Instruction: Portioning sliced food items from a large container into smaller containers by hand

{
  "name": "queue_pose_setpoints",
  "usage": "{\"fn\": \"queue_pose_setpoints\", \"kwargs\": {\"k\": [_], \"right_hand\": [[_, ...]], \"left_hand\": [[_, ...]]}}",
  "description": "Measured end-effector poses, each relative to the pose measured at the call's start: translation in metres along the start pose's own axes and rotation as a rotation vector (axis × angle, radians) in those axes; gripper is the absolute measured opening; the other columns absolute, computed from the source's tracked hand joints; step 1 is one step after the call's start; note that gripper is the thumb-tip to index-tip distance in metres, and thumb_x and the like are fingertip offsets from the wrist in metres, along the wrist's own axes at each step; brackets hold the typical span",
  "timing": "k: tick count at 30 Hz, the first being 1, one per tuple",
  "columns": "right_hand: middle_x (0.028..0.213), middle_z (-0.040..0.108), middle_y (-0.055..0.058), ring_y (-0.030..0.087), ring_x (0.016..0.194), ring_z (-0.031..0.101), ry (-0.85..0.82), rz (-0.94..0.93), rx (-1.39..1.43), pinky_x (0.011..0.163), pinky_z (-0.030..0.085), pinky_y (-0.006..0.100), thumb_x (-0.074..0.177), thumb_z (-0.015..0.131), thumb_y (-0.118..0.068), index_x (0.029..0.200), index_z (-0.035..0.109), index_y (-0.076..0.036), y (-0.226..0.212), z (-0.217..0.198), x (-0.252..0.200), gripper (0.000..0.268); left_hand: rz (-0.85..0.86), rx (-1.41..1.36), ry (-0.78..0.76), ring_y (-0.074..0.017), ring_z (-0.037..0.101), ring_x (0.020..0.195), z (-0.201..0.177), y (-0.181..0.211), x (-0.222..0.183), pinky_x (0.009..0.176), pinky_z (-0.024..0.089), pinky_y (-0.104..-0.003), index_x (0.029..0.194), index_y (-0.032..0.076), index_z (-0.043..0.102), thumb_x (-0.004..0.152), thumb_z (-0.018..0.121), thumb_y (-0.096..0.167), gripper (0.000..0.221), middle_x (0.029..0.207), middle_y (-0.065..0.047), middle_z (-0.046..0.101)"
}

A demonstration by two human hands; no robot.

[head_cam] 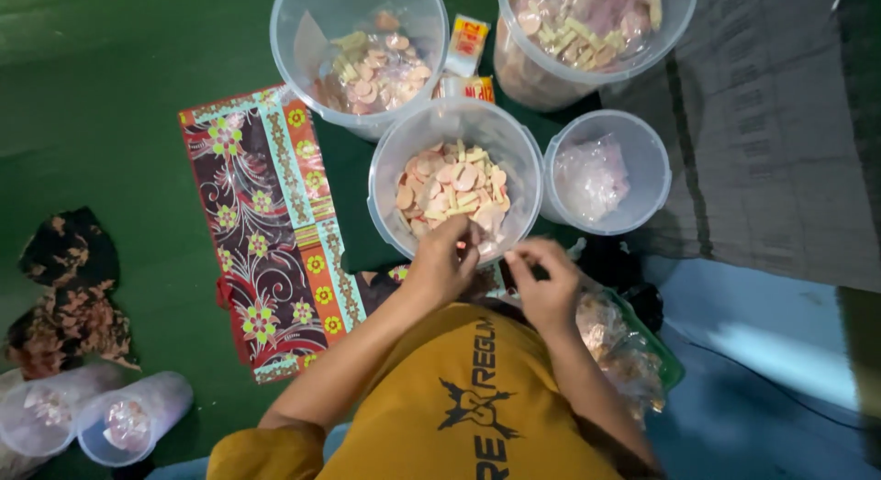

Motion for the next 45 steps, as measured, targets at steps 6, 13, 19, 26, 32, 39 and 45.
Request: {"fn": "queue_pose_setpoints", "kwargs": {"k": [6, 13, 19, 26, 32, 39, 45], "right_hand": [[0.092, 0.062, 0.008, 0.018, 0.077, 0.068, -0.059, 0.951, 1.014, 0.067, 0.06, 0.027, 0.091, 0.053, -0.013, 0.11, 0.051, -0.006, 0.038, 0.04, -0.027, 0.02], [0.089, 0.066, 0.007, 0.014, 0.074, 0.068, 0.08, 0.903, 0.83, 0.067, 0.059, 0.022, 0.086, 0.06, -0.002, 0.098, 0.061, -0.001, 0.065, 0.046, -0.031, 0.012], [0.081, 0.068, 0.016, 0.017, 0.069, 0.066, 0.154, 0.328, 0.134, 0.058, 0.055, 0.024, 0.082, 0.073, -0.002, 0.093, 0.067, 0.001, 0.036, 0.044, 0.024, 0.013], [0.077, 0.067, 0.008, 0.02, 0.069, 0.064, 0.078, 0.169, -0.31, 0.055, 0.052, 0.022, 0.071, 0.078, -0.001, 0.085, 0.073, -0.01, 0.042, 0.035, 0.047, 0.018], [0.074, 0.068, 0.003, 0.013, 0.066, 0.064, 0.543, 0.109, -0.427, 0.057, 0.052, 0.018, 0.069, 0.071, 0.005, 0.08, 0.072, -0.014, 0.077, -0.041, 0.044, 0.022], [0.085, 0.066, 0.019, 0.036, 0.081, 0.062, 0.124, 0.077, -0.658, 0.069, 0.051, 0.039, 0.073, 0.074, 0.003, 0.089, 0.069, 0.0, 0.091, -0.029, 0.0, 0.017], [0.09, 0.064, 0.015, 0.027, 0.083, 0.06, 0.058, 0.089, -0.516, 0.072, 0.049, 0.034, 0.087, 0.063, 0.003, 0.086, 0.064, 0.002, 0.06, -0.024, -0.052, 0.001]], "left_hand": [[-0.294, -0.538, -0.121, -0.0189, 0.062, 0.065, -0.016, -0.014, 0.01, 0.056, 0.057, -0.029, 0.084, 0.003, 0.051, 0.081, 0.055, -0.007, 0.011, 0.076, -0.014, 0.061], [-0.363, -0.67, -0.12, -0.0157, 0.062, 0.069, -0.041, -0.032, 0.012, 0.058, 0.059, -0.028, 0.095, -0.003, 0.052, 0.079, 0.062, -0.007, 0.019, 0.084, -0.013, 0.059], [-0.341, -0.377, -0.02, -0.0173, 0.064, 0.074, -0.089, -0.053, 0.009, 0.061, 0.055, -0.028, 0.094, 0.005, 0.061, 0.078, 0.069, 0.003, 0.018, 0.08, -0.011, 0.065], [-0.34, -0.266, 0.043, -0.0148, 0.062, 0.067, -0.119, -0.08, -0.008, 0.059, 0.051, -0.029, 0.088, 0.01, 0.064, 0.077, 0.071, 0.007, 0.014, 0.07, -0.006, 0.064], [-0.327, -0.256, 0.083, -0.0157, 0.06, 0.066, -0.144, -0.094, -0.013, 0.061, 0.049, -0.027, 0.087, 0.009, 0.063, 0.077, 0.071, 0.005, 0.013, 0.069, -0.007, 0.063], [-0.099, 0.006, 0.043, -0.032, 0.062, 0.068, -0.178, -0.083, 0.045, 0.063, 0.048, -0.037, 0.085, 0.008, 0.061, 0.078, 0.071, 0.006, 0.013, 0.072, -0.014, 0.062], [0.055, 0.547, -0.162, -0.0353, 0.058, 0.081, -0.16, -0.121, 0.188, 0.063, 0.043, -0.047, 0.093, 0.01, 0.058, 0.079, 0.065, 0.011, 0.015, 0.089, -0.013, 0.062]]}}
Point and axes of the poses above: each hand's wrist, its own x-axis towards the middle knuckle, its own z-axis out of the palm, y = z × x, the point moved 5 cm from there along x, towards the middle knuckle
